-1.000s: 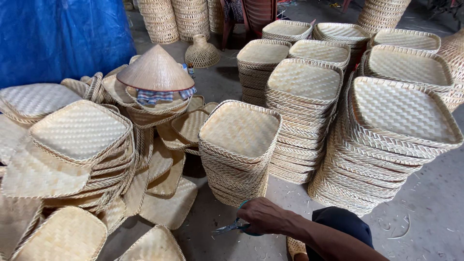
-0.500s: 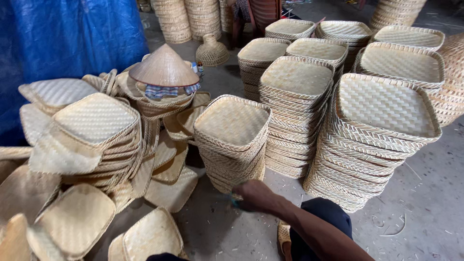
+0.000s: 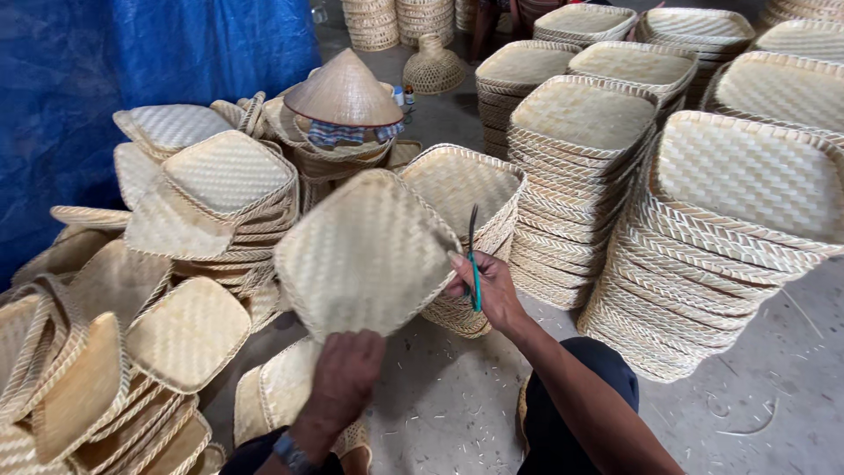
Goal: The person uses scissors to trim the edges of woven baskets, picking each one from a large pile and placing the finished ones into a stack.
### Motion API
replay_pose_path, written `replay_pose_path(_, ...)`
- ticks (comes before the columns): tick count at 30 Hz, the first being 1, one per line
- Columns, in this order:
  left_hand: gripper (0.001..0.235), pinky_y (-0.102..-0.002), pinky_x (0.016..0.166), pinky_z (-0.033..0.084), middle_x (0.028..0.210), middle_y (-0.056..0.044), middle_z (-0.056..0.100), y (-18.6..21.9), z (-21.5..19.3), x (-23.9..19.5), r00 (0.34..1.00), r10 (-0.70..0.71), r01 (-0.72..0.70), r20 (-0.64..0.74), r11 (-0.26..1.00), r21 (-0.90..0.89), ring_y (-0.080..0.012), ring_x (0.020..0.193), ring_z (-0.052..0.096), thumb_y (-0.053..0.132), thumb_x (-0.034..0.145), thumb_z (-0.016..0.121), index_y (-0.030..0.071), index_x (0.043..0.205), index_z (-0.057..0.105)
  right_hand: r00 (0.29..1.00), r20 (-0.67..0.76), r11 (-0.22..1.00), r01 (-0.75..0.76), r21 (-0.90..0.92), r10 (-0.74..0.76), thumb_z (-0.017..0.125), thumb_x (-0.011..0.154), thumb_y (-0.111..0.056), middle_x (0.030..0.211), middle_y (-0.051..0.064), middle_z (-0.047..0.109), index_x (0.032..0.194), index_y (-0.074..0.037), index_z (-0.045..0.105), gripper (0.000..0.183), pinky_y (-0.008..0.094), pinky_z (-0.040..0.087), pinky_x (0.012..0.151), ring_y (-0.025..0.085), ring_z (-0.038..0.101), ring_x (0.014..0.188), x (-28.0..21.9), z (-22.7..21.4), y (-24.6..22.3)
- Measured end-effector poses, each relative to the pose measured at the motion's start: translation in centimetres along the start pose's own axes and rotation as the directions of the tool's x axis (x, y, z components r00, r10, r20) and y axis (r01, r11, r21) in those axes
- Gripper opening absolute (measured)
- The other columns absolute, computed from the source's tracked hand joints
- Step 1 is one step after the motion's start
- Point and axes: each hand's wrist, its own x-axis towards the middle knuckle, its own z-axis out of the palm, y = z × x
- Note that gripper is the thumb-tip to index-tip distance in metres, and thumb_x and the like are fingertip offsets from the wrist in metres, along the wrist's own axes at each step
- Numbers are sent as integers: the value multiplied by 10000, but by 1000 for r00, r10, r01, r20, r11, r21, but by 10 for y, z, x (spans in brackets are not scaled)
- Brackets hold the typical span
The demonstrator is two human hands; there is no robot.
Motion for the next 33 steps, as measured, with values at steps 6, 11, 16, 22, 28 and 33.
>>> replay_pose_path(6, 336, -494, 938, 448, 1032, -116, 569, 12, 20, 17, 997, 11, -10, 77, 1000, -9, -281, 974, 578, 200, 845, 650, 70, 1147, 583, 984, -178, 1000, -18, 2, 18, 705, 937, -250, 660, 59, 688, 855, -27, 705, 237, 269, 516, 466, 130, 636, 486, 19, -8, 28)
replay_pose_path(11, 807, -592, 1103, 251, 1445, -276, 425, -28, 26, 23, 896, -236, 205, -376, 971, -121, -436, 1343, 427, 607, 896, 558, 131, 1511, 343, 970, -220, 992, 83, -90, -101, 705, 967, -256, 683, 26, 659, 786, -36, 647, 290, 264, 529, 472, 105, 626, 506, 35, -30, 28)
replay_pose_path(16, 812, -545, 1190, 325, 1665, -278, 249, -73, 38, 12, 619, -758, 307, -204, 473, -826, -440, 1505, 335, 541, 1084, 500, 98, 1644, 114, 969, -217, 987, 86, -137, -115, 714, 983, -260, 690, 28, 645, 871, -30, 705, 255, 254, 435, 458, 101, 606, 516, 28, -24, 15)
replay_pose_path(22, 632, -416, 990, 564, 1491, -130, 523, -73, 60, 10, 622, -741, -43, 253, -355, -934, -237, 1218, 630, 364, 1049, 451, 138, 1608, 263, 974, -150, 984, 176, 25, -170, 704, 995, -234, 777, 18, 674, 1022, -13, 748, 226, 248, 514, 521, 78, 581, 558, 27, -13, 9)
replay_pose_path(28, 472, -331, 1034, 527, 1459, -64, 575, -68, 58, 16, 643, -745, -220, 181, -406, -887, -153, 1250, 601, 158, 1081, 502, 78, 1541, 438, 982, -132, 985, 147, 87, -135, 705, 988, -216, 873, 18, 725, 1077, -11, 756, 229, 253, 522, 538, 66, 559, 590, 27, -5, 6)
replay_pose_path(33, 475, -318, 1062, 528, 1470, -71, 574, -72, 58, 18, 653, -746, -312, 127, -419, -853, -150, 1275, 602, 137, 1066, 509, 63, 1529, 436, 980, -117, 987, 162, 10, -160, 729, 962, -239, 890, 12, 742, 1052, -21, 753, 237, 242, 506, 555, 69, 592, 600, 27, -12, 10)
